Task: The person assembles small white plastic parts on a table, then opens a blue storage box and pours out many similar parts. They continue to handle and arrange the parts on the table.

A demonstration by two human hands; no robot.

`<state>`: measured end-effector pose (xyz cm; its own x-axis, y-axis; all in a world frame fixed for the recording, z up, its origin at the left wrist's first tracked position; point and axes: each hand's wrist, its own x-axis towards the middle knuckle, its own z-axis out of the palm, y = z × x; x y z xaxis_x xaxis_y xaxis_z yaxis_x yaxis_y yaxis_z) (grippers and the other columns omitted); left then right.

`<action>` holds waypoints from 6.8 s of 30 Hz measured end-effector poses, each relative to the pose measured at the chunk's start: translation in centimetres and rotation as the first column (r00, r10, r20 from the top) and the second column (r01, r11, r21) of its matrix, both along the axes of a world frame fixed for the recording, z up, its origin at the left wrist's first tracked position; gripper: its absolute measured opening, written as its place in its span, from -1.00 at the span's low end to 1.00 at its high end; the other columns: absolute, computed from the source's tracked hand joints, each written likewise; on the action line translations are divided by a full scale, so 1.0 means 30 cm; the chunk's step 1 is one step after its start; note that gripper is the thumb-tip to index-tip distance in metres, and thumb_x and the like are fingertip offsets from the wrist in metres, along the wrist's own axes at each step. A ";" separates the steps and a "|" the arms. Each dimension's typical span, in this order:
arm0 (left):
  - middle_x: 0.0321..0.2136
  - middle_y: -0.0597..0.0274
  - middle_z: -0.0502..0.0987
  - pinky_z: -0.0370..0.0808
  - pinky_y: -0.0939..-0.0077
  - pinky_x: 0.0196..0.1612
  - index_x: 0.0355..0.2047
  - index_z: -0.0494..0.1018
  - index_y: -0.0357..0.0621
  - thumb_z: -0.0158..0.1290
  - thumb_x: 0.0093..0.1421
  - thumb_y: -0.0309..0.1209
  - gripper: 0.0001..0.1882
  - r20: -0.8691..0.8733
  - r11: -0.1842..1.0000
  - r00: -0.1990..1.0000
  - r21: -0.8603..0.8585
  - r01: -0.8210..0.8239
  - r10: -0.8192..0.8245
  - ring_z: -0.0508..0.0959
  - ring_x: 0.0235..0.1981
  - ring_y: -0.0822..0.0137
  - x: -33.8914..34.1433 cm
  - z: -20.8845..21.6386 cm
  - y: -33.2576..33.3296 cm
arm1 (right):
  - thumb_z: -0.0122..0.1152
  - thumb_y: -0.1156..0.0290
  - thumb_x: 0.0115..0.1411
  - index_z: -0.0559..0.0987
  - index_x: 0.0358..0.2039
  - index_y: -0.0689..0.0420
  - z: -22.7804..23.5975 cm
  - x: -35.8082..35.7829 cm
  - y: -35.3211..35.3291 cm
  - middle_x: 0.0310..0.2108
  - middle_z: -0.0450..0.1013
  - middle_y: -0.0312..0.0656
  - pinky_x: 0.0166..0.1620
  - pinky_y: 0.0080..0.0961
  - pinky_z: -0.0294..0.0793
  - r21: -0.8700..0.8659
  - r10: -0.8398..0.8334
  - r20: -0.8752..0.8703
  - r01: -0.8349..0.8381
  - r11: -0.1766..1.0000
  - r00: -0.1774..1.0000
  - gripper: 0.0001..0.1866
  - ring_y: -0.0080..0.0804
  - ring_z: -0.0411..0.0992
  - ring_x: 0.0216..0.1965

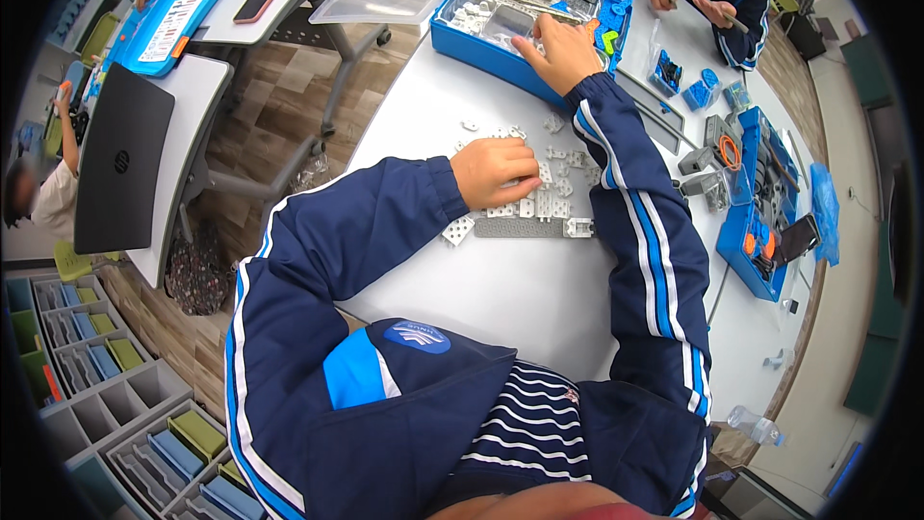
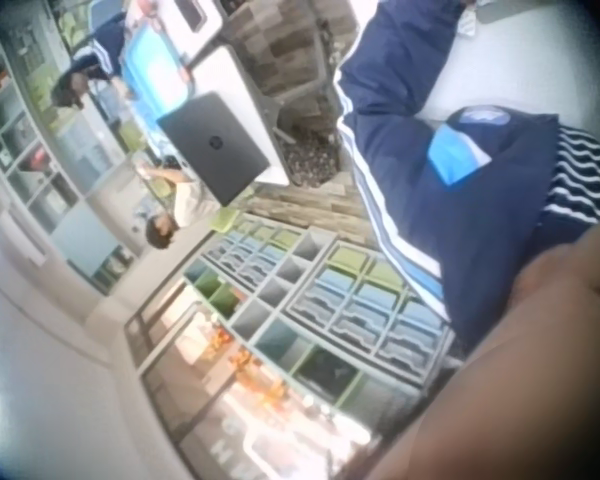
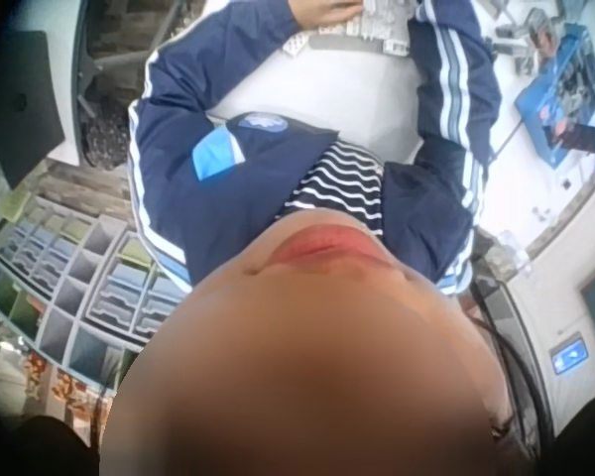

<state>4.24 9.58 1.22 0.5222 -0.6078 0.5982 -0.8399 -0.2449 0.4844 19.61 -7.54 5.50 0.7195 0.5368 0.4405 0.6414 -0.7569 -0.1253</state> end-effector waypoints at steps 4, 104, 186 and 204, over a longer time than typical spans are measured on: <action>-0.44 0.18 0.52 0.49 0.27 -0.30 -0.38 0.54 -0.15 0.22 0.17 -0.47 -0.93 -0.003 1.000 1.000 -0.008 0.006 -0.007 0.54 -0.35 0.12 0.008 0.010 0.001 | 0.15 0.12 0.38 0.43 -0.21 0.15 -0.019 -0.008 0.004 -0.33 0.49 -0.05 -0.10 -0.19 0.38 0.053 0.057 0.094 -0.062 0.997 0.994 -0.68 0.01 0.48 -0.27; -0.34 0.19 0.60 0.40 0.29 0.04 0.03 0.47 -0.21 0.32 0.03 0.24 -0.18 0.454 0.878 0.768 -0.074 -0.472 0.451 0.62 -0.28 0.23 0.426 0.032 0.034 | 0.49 -0.01 0.07 0.64 0.01 0.19 0.191 0.120 -0.044 -0.24 0.64 0.03 -0.10 -0.29 0.57 -0.235 0.105 -0.539 -0.269 0.934 0.836 -0.37 -0.09 0.63 -0.21; -0.30 0.02 0.38 0.35 0.21 -0.06 -0.21 0.37 -0.25 -0.06 0.41 -0.40 -0.86 -0.174 0.987 0.984 0.148 0.057 -0.030 0.39 -0.19 0.01 0.087 0.106 -0.019 | 0.37 0.25 0.26 0.61 0.00 0.17 0.044 -0.406 -0.318 -0.15 0.60 -0.12 -0.15 -0.40 0.56 0.271 0.284 -0.428 -0.178 0.946 0.858 -0.63 -0.28 0.58 -0.17; -0.10 0.02 0.61 0.01 -0.15 0.46 -0.09 0.52 -0.21 -0.32 0.44 -0.19 -0.55 0.229 0.765 0.971 0.612 -0.200 0.071 0.57 -0.03 0.07 0.577 0.154 -0.046 | -0.18 -0.01 0.41 0.48 -0.02 0.16 0.069 -0.003 -0.198 -0.23 0.63 -0.09 0.09 0.00 0.23 -0.421 -0.170 -0.333 0.015 0.907 0.927 -0.51 -0.08 0.56 -0.12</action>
